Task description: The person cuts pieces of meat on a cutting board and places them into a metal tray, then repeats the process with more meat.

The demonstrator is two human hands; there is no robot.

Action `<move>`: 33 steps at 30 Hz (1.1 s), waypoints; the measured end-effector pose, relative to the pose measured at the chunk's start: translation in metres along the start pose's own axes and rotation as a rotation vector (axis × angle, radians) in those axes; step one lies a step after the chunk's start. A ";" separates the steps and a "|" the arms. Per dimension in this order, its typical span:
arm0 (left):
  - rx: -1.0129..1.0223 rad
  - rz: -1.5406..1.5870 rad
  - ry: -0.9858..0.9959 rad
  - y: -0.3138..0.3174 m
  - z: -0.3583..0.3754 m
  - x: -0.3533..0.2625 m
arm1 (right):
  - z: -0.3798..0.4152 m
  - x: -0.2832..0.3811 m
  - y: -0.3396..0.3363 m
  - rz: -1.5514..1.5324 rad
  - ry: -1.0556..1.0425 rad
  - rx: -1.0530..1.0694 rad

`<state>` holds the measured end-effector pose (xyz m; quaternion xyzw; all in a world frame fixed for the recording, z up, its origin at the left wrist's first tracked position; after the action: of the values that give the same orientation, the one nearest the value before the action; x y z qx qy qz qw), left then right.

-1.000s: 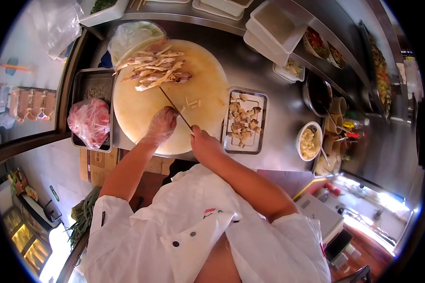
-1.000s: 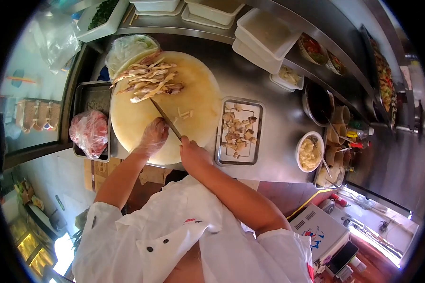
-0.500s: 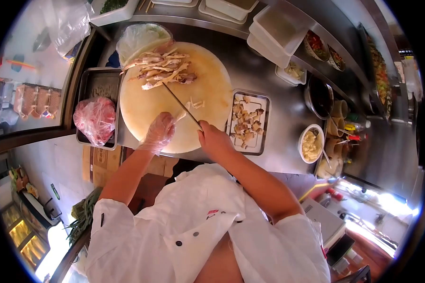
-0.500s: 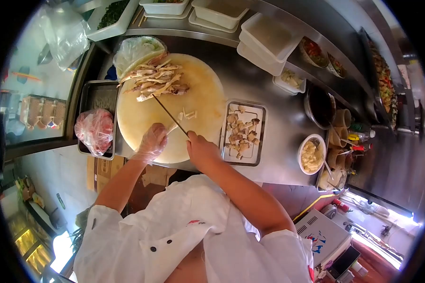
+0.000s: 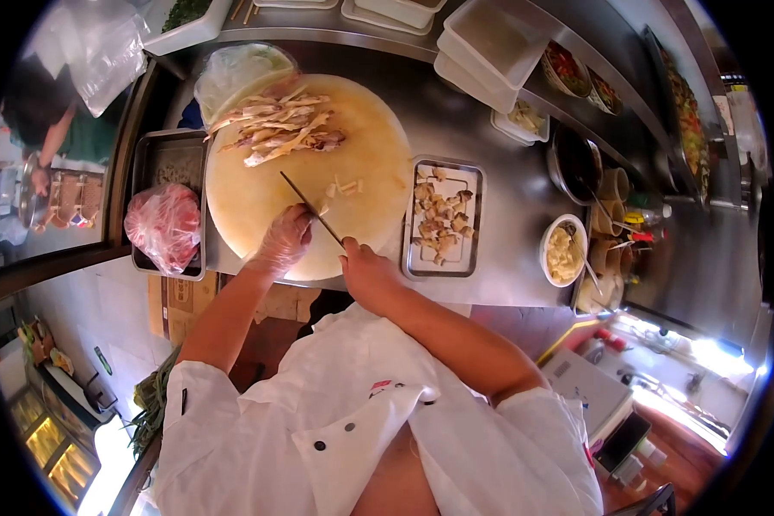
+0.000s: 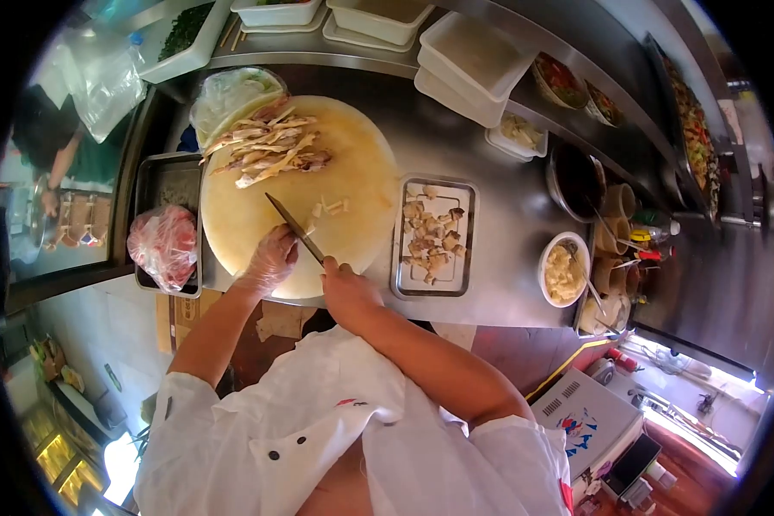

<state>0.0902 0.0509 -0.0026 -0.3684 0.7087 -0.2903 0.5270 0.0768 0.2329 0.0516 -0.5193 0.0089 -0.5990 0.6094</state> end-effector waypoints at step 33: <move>-0.075 0.014 0.001 -0.002 0.033 0.008 | -0.014 0.007 0.017 0.047 -0.050 0.053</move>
<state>0.1206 0.0427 -0.0140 -0.3827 0.7220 -0.2600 0.5145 0.0818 0.2150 0.0386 -0.5174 -0.0099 -0.5716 0.6368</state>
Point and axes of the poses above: each hand's wrist, its own z-axis away from the middle knuckle, its own y-axis out of the palm, x = y × z, the point moved 8 cm from there along -z, towards the middle knuckle, and after that the axes turned 4 degrees about -z, right-handed, at the moved point
